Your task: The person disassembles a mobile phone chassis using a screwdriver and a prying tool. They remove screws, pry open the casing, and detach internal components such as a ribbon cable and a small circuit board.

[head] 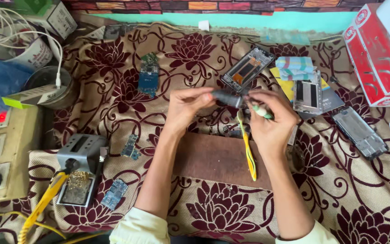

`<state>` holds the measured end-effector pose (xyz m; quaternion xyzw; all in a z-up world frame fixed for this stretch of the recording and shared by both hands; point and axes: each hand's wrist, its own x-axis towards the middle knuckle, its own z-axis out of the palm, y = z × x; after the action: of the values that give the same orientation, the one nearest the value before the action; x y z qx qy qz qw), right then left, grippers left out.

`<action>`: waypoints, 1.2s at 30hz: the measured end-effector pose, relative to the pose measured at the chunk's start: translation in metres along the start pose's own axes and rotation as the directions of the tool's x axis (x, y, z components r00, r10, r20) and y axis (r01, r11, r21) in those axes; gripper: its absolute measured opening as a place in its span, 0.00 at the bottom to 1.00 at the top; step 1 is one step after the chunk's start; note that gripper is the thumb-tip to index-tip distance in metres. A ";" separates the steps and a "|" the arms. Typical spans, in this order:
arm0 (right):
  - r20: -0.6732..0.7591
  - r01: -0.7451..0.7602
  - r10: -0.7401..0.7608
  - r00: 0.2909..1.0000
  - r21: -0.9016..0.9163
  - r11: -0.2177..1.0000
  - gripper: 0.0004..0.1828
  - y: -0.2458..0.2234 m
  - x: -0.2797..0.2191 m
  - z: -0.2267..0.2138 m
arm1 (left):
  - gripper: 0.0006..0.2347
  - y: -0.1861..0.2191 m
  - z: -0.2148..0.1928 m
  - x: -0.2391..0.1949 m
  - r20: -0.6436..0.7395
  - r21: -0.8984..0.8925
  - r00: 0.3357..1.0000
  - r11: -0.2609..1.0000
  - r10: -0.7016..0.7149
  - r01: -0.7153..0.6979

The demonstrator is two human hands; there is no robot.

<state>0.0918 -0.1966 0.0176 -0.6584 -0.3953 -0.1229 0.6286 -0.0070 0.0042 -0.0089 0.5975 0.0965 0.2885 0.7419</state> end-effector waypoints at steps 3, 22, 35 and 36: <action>-0.010 0.100 -0.100 0.995 0.031 0.994 0.11 -0.003 0.001 0.006 | 0.11 -0.004 -0.006 -0.007 0.007 -0.002 1.000 1.000 0.015 -0.015; 0.019 0.179 -0.179 0.984 -0.198 0.964 0.17 -0.028 -0.007 -0.005 | 0.15 0.032 0.015 -0.031 0.304 -0.319 0.950 0.931 -0.077 0.178; -0.096 -0.022 0.017 0.995 -0.053 0.998 0.15 -0.038 0.002 -0.006 | 0.12 0.024 0.008 -0.029 0.219 -0.460 0.976 0.880 -0.016 0.118; -0.055 -0.045 0.049 0.997 0.063 0.997 0.16 -0.035 0.003 -0.005 | 0.12 0.023 0.007 -0.029 0.207 -0.483 0.978 0.868 -0.014 0.115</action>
<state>0.0717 -0.2043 0.0459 -0.6442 -0.3654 -0.1143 0.6621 -0.0341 -0.0145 0.0087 0.4106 -0.0343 0.2180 0.8847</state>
